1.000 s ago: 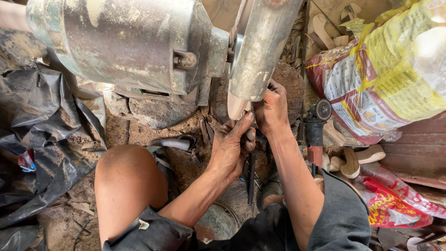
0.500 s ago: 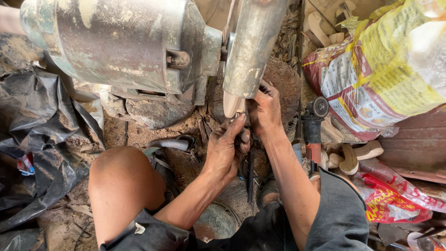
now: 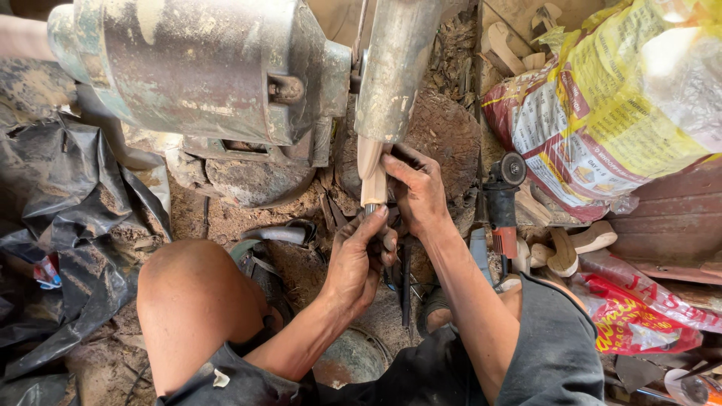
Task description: The person holds a small wooden piece against a rotating grinding wheel, shaping and smoothing its surface. They rotate the piece to grind different sides and edges, occasionally pausing to inspect the progress.
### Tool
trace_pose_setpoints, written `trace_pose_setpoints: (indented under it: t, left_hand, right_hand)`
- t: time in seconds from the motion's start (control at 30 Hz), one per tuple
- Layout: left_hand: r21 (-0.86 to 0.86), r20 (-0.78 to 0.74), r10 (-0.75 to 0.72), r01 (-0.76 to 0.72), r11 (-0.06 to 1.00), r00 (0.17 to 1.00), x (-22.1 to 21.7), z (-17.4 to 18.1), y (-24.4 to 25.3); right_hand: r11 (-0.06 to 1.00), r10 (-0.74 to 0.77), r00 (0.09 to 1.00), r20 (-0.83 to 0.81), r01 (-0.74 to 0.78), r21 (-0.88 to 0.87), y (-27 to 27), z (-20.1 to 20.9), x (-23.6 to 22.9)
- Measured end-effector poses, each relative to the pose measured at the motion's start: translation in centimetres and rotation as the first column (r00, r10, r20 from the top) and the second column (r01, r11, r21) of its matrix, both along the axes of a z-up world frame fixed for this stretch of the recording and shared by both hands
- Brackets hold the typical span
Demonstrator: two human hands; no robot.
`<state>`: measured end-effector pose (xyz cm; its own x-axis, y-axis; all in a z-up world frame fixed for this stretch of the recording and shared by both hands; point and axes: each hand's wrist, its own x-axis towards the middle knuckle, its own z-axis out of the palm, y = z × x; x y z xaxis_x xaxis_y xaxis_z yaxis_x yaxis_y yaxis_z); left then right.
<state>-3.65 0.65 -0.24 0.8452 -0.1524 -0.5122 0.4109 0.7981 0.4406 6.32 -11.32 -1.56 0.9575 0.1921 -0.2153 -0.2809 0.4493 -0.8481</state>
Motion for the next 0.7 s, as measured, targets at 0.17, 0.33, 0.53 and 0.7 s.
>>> trace_pose_setpoints:
  t: [0.17, 0.33, 0.53, 0.7]
  left_hand:
    - [0.121, -0.024, -0.130, 0.132, 0.984, 0.991, -2.4, -0.1, -0.1]
    - [0.207, 0.077, -0.181, 0.162, 0.965, 0.980, -3.8, 0.4, -1.3]
    - [0.345, 0.092, -0.227, 0.183, 0.921, 0.970, -4.4, 0.4, -1.8]
    - [0.349, 0.085, -0.227, 0.185, 0.919, 0.970, -4.5, 0.5, -1.9]
  right_hand:
    - [0.997, 0.069, 0.997, 0.018, -0.068, -0.038, -0.9, 0.4, -2.1]
    - [0.992, 0.079, 0.995, -0.061, -0.072, 0.100, -3.1, 1.3, -3.8]
    - [0.962, 0.136, 0.982, -0.128, -0.101, 0.252, -3.9, 1.2, -4.4]
    - [0.947, 0.176, 0.981, -0.076, -0.148, 0.284, -4.2, 0.9, -4.3]
